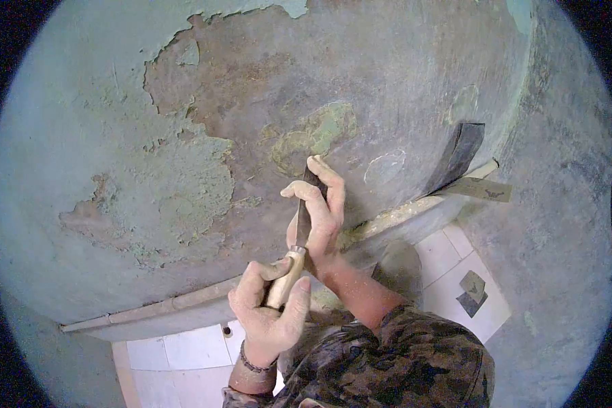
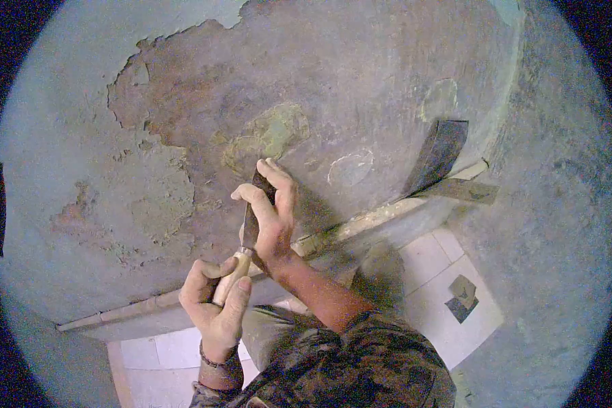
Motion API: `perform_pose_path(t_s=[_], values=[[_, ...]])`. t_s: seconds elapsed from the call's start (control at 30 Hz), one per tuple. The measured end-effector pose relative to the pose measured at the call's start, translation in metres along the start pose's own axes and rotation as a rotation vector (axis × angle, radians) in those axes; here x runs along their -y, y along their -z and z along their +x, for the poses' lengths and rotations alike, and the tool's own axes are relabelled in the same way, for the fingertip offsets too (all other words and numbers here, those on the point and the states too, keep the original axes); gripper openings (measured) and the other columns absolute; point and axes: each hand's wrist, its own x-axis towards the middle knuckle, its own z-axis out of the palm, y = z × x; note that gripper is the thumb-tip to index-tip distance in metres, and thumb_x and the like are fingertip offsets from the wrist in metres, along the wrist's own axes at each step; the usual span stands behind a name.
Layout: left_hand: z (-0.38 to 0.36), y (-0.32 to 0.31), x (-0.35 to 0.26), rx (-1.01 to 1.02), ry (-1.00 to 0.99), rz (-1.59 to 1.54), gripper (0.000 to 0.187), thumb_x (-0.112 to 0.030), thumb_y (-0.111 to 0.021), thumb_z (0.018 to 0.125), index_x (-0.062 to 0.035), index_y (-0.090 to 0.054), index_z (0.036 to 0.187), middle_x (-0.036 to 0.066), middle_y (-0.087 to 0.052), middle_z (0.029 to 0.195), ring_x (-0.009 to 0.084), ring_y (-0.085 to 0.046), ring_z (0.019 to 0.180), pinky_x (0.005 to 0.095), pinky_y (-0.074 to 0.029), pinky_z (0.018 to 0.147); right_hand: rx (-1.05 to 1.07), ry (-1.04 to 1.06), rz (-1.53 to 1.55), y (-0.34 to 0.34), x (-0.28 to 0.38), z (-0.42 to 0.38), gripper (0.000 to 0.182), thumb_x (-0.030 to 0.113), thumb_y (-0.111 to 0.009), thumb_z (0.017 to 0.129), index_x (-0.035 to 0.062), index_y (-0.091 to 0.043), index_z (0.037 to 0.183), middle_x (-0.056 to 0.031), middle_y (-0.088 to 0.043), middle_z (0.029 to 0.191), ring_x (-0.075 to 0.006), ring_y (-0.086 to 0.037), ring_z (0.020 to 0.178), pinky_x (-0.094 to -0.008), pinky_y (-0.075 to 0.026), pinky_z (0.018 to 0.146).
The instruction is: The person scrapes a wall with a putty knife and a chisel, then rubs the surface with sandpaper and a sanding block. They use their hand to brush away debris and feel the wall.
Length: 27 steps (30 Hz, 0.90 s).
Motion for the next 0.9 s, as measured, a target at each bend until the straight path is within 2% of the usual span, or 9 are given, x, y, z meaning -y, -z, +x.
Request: perform_pose_path(t_s=[0.07,0.23,0.33,0.47,0.5,0.6,0.73,0.77,0.9], values=[[0.001,0.004,0.009,-0.050,-0.153,0.025,0.020,-0.007,-0.073,0.075,0.0039,-0.059,0.085,0.014,-0.066,0.077,0.0092,-0.060,0.068,0.0240,-0.048,0.061,0.036,-0.007,-0.063,-0.003,-0.001,-0.006,0.022,0.022,-0.065,0.078,0.0059,-0.068,0.093,-0.0204,-0.048,0.127,-0.0395,-0.044,0.123,-0.0448,-0.035,0.104],[0.012,0.000,0.008,-0.056,0.002,-0.034,0.020,-0.007,-0.074,0.077,0.0024,-0.058,0.085,0.009,-0.066,0.073,0.0043,-0.055,0.064,0.0217,-0.045,0.056,0.005,-0.030,-0.075,0.006,0.009,0.010,0.021,0.023,-0.064,0.079,0.0075,-0.067,0.093,-0.0199,-0.048,0.127,-0.0392,-0.043,0.125,-0.0447,-0.035,0.105],[0.002,0.003,-0.001,-0.012,-0.117,0.040,0.020,-0.009,-0.073,0.081,0.0011,-0.056,0.083,0.004,-0.061,0.079,0.0065,-0.054,0.070,0.0218,-0.044,0.061,0.073,-0.036,-0.028,0.001,-0.003,-0.007,0.022,0.022,-0.065,0.078,0.0074,-0.066,0.093,-0.0206,-0.048,0.127,-0.0395,-0.043,0.124,-0.0449,-0.035,0.103],[0.017,-0.007,-0.003,-0.061,0.091,-0.050,0.021,-0.010,-0.074,0.079,-0.0002,-0.055,0.081,0.004,-0.061,0.079,0.0070,-0.054,0.072,0.0226,-0.045,0.064,0.025,0.012,-0.154,0.014,0.006,0.020,0.019,0.016,-0.067,0.075,0.0074,-0.066,0.092,-0.0206,-0.048,0.128,-0.0389,-0.044,0.123,-0.0440,-0.035,0.104],[0.011,-0.004,-0.004,-0.067,0.027,0.036,0.021,-0.009,-0.075,0.077,0.0012,-0.057,0.081,0.005,-0.061,0.071,0.0038,-0.051,0.064,0.0210,-0.043,0.055,0.045,-0.055,-0.110,0.013,0.008,0.012,0.018,0.017,-0.066,0.076,0.0079,-0.066,0.092,-0.0206,-0.048,0.128,-0.0388,-0.044,0.123,-0.0439,-0.035,0.104],[-0.001,0.002,0.001,-0.025,-0.093,0.083,0.022,-0.009,-0.075,0.077,0.0022,-0.056,0.082,0.005,-0.062,0.074,0.0041,-0.051,0.064,0.0211,-0.043,0.055,0.114,0.014,-0.098,0.009,0.002,0.000,0.014,0.015,-0.063,0.078,0.0085,-0.068,0.090,-0.0193,-0.049,0.127,-0.0373,-0.045,0.123,-0.0437,-0.035,0.104],[0.004,-0.005,0.001,-0.104,0.107,-0.016,0.024,-0.010,-0.075,0.076,0.0029,-0.056,0.082,0.008,-0.063,0.076,0.0056,-0.053,0.066,0.0218,-0.044,0.058,0.045,-0.001,-0.151,0.011,0.009,0.006,0.011,0.012,-0.060,0.081,0.0087,-0.068,0.088,-0.0184,-0.051,0.127,-0.0369,-0.046,0.122,-0.0433,-0.035,0.105],[0.000,0.001,0.003,-0.052,-0.104,0.037,0.024,-0.011,-0.075,0.076,0.0026,-0.055,0.082,0.009,-0.065,0.079,0.0069,-0.055,0.069,0.0231,-0.046,0.060,0.079,-0.008,-0.108,0.007,0.008,-0.003,0.013,0.014,-0.060,0.081,0.0089,-0.068,0.089,-0.0186,-0.050,0.127,-0.0374,-0.046,0.122,-0.0436,-0.035,0.105],[-0.002,0.004,0.011,-0.038,-0.062,0.129,0.024,-0.011,-0.075,0.076,0.0027,-0.056,0.082,0.012,-0.067,0.084,0.0096,-0.059,0.071,0.0250,-0.048,0.061,0.112,0.025,-0.129,0.016,0.001,0.007,0.015,0.016,-0.062,0.080,0.0095,-0.067,0.092,-0.0195,-0.048,0.130,-0.0386,-0.045,0.123,-0.0439,-0.034,0.105]])
